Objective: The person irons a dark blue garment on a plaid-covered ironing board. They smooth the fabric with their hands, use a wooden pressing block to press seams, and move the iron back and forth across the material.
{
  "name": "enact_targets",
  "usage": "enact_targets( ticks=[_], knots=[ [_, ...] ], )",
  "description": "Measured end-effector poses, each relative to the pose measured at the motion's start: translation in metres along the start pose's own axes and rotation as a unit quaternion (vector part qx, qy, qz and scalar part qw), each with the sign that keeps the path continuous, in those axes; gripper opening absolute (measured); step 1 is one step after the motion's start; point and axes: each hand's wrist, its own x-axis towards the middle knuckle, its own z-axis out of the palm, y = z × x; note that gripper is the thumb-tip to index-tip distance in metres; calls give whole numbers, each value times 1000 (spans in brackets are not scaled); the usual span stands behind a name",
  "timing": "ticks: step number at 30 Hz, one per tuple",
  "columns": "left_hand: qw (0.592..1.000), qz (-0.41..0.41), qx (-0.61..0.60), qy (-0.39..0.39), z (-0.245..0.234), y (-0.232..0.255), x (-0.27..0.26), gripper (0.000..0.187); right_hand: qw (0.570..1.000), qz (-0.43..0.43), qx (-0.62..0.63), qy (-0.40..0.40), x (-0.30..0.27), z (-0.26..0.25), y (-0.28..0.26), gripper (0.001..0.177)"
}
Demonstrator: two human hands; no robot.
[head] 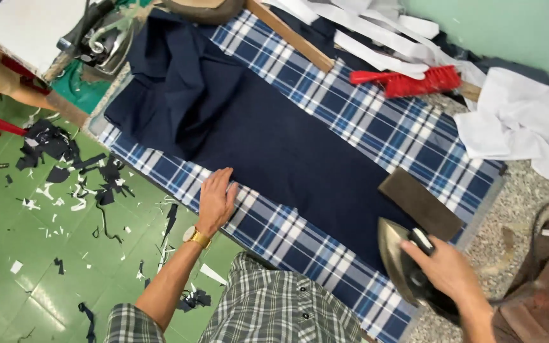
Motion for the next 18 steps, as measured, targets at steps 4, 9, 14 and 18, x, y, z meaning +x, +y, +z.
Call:
enact_targets(
  ticks=[4, 9, 14, 18],
  knots=[
    [994, 74, 80, 14, 2, -31, 34, 41, 984, -161, 8, 71, 6, 19, -81, 76],
    [984, 75, 163, -4, -4, -93, 72, 40, 968, -230, -38, 94, 27, 28, -207, 79],
    [986, 41, 156, -42, -4, -138, 79, 41, 942, -297, -126, 93, 45, 29, -329, 74],
    [987, 23, 156, -18, -40, -137, 97, 45, 924, -349, -128, 90, 59, 38, -405, 71]
  ],
)
